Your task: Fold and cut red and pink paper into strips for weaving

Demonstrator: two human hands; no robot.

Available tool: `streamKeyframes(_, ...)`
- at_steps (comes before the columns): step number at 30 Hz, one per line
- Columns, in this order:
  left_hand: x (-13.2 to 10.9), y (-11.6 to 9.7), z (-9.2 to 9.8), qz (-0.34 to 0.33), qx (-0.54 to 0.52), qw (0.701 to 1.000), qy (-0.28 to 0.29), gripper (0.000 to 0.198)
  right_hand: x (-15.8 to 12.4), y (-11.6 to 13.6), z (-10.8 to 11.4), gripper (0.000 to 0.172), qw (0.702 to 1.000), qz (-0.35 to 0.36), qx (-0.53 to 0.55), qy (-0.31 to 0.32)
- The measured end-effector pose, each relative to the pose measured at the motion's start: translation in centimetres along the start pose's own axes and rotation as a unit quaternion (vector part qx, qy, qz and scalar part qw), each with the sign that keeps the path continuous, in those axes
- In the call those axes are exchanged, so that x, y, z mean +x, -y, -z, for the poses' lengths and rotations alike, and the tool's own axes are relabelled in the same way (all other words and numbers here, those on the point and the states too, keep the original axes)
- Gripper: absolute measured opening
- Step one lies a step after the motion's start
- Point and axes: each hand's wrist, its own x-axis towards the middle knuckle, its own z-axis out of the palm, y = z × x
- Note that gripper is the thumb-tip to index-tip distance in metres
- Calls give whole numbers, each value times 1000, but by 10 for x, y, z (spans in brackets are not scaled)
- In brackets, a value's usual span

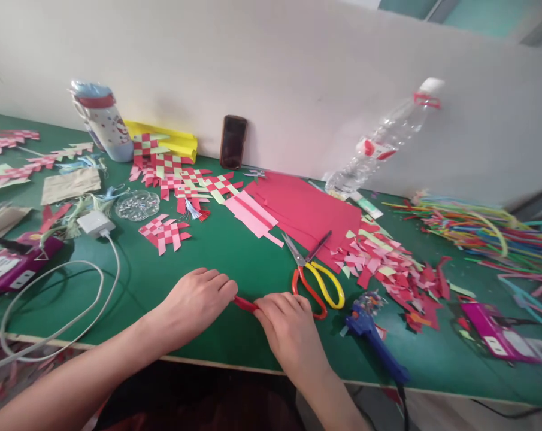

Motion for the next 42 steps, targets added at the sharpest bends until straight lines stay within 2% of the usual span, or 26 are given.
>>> streamKeyframes(3,11,6,11,11,-17,1000,6,14,23,-4,10,20,996,28,60,54)
streamKeyframes(5,18,13,15,35,-95,995,-3,16,41,-6,20,21,990,21,97,104)
streamKeyframes(8,28,27,18,85,-234,968,-32,18,68,-9,35,26,971,-32,152,180)
streamKeyframes(11,35,38,16,144,-298,941,-70,13,86,-14,40,31,949,-93,219,209)
streamKeyframes(12,36,39,14,179,-354,913,-92,17,89,-16,38,32,938,-113,251,212)
streamKeyframes(13,37,40,12,213,-430,869,-117,25,90,-18,35,34,925,-132,286,210)
streamKeyframes(15,39,36,7,250,-600,745,-150,39,90,-19,26,36,899,-164,357,192)
streamKeyframes(16,40,33,5,243,-665,691,-147,39,88,-19,20,36,889,-174,385,178)
streamKeyframes(17,41,30,3,224,-708,656,-132,35,86,-19,15,36,881,-181,405,165)
streamKeyframes(19,43,23,0,201,-753,619,-97,32,82,-15,7,37,873,-190,426,145)
streamKeyframes(21,45,17,-1,204,-763,607,-86,31,79,-10,2,36,871,-198,428,137)
streamKeyframes(26,47,11,-5,199,-771,600,-76,34,74,1,-1,35,870,-205,422,152)
streamKeyframes(31,44,8,-10,248,-794,551,-65,36,70,5,-4,34,840,-189,462,213)
streamKeyframes(34,43,10,-9,284,-765,571,-90,38,70,-1,-2,34,864,-149,423,228)
streamKeyframes(37,42,13,-7,309,-735,595,-101,39,71,-12,3,39,883,-149,398,201)
streamKeyframes(40,39,12,-8,301,-741,600,-10,46,73,-22,7,31,860,-196,455,127)
streamKeyframes(42,37,8,-9,277,-731,619,66,49,75,-23,7,32,835,-212,496,106)
